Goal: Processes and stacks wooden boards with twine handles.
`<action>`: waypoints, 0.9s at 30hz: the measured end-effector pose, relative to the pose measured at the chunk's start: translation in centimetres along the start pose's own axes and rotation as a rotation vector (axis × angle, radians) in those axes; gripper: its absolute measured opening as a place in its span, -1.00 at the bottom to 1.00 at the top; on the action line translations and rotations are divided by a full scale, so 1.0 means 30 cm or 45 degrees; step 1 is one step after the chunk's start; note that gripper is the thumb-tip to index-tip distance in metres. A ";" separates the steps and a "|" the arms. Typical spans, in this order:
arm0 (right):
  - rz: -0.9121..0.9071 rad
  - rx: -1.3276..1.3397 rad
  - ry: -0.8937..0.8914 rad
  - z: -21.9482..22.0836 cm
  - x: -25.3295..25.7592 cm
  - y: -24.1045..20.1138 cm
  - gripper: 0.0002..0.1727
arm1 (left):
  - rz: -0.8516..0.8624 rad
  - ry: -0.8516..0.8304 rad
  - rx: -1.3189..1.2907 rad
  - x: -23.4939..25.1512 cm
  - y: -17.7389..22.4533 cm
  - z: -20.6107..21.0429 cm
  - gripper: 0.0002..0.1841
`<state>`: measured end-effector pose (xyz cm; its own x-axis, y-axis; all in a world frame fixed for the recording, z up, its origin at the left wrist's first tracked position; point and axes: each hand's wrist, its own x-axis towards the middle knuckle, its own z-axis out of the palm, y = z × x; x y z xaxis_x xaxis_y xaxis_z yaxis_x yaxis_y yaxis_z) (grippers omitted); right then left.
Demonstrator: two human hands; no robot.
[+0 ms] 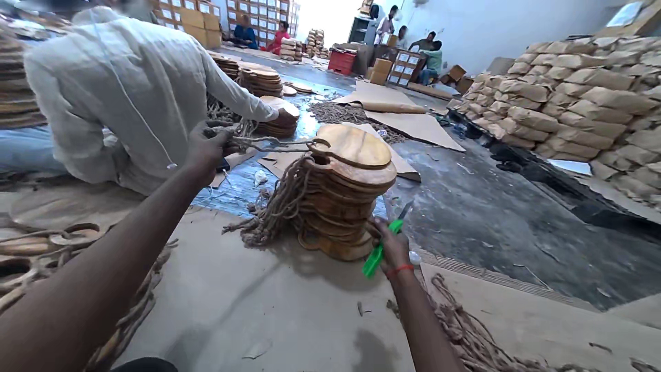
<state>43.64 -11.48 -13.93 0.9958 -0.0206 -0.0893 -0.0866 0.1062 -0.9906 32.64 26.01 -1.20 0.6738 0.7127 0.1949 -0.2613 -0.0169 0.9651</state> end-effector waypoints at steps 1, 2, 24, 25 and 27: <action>0.017 -0.020 -0.013 -0.033 -0.031 0.061 -0.77 | 0.007 -0.017 0.011 0.000 0.006 -0.006 -0.68; 0.038 -0.060 -0.041 -0.070 -0.067 0.124 -0.78 | 0.017 -0.034 0.065 -0.002 0.016 -0.008 -0.68; 0.321 -0.469 -0.292 -0.266 -0.232 0.668 -0.73 | 0.380 -1.038 2.182 0.174 -0.211 0.817 -0.15; 0.333 -0.435 -0.276 -0.264 -0.228 0.664 -0.74 | 0.368 -1.029 2.209 0.193 -0.222 0.829 -0.21; 0.339 -0.381 -0.272 -0.256 -0.222 0.658 -0.75 | 0.327 -1.022 2.203 0.238 -0.243 0.830 -0.10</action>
<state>35.07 -16.90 -33.69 0.9187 0.1773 -0.3530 -0.3145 -0.2125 -0.9252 56.55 13.76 -2.49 0.9811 0.1475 -0.1254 0.1360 -0.9860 -0.0963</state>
